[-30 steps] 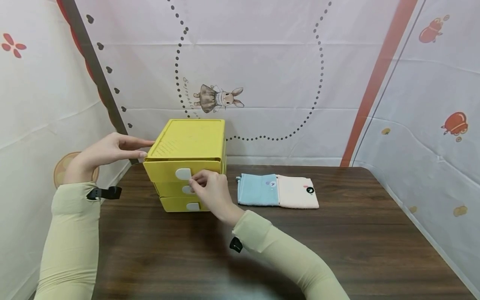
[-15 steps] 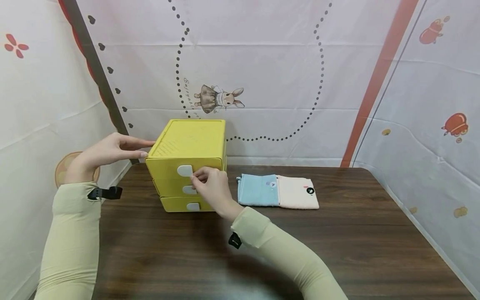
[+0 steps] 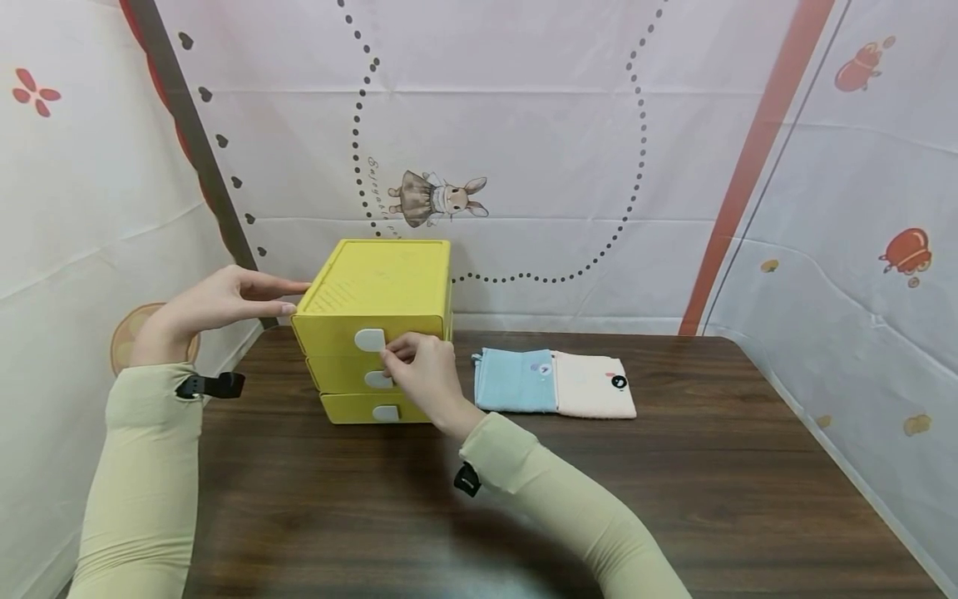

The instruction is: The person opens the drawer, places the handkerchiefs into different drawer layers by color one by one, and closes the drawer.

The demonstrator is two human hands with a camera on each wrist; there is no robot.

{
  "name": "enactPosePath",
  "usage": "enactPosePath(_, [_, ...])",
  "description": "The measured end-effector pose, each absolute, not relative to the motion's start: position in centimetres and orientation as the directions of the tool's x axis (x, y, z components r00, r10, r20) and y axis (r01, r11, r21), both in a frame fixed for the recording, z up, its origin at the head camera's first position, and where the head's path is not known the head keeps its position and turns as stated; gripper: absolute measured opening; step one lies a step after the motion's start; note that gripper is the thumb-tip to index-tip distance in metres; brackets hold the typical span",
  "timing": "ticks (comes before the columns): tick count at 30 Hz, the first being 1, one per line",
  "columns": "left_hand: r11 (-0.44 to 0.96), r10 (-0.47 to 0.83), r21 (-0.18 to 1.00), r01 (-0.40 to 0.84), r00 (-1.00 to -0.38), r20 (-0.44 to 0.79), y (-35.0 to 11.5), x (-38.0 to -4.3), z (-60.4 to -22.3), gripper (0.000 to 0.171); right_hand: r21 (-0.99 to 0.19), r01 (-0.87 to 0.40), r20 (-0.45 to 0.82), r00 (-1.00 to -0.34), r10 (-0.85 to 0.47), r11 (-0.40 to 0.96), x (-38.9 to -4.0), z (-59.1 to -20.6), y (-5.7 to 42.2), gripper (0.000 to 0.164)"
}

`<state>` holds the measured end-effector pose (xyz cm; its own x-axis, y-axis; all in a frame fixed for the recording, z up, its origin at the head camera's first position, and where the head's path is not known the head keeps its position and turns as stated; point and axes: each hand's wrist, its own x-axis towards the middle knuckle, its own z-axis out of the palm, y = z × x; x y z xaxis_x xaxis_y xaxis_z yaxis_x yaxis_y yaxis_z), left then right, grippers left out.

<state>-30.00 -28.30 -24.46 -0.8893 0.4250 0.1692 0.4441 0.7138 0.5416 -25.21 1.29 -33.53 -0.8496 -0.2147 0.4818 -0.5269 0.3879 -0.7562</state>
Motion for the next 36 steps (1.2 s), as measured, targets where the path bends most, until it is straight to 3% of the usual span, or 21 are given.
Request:
enactPosePath(16, [0.709,0.42,0.549,0.443,-0.89,0.175,-28.3,-30.2,-24.8,0.045,-0.819,-0.48,0.44,-0.877,-0.194,0.315,-24.4,-35.1,1.6,0.015])
enactPosePath(36, [0.707,0.406,0.566,0.423,-0.899,0.164,-28.4,-30.0,-24.8,0.045,-0.78,-0.478,0.437,-0.878,-0.196,0.403,-24.4,-38.7,2.0,0.014])
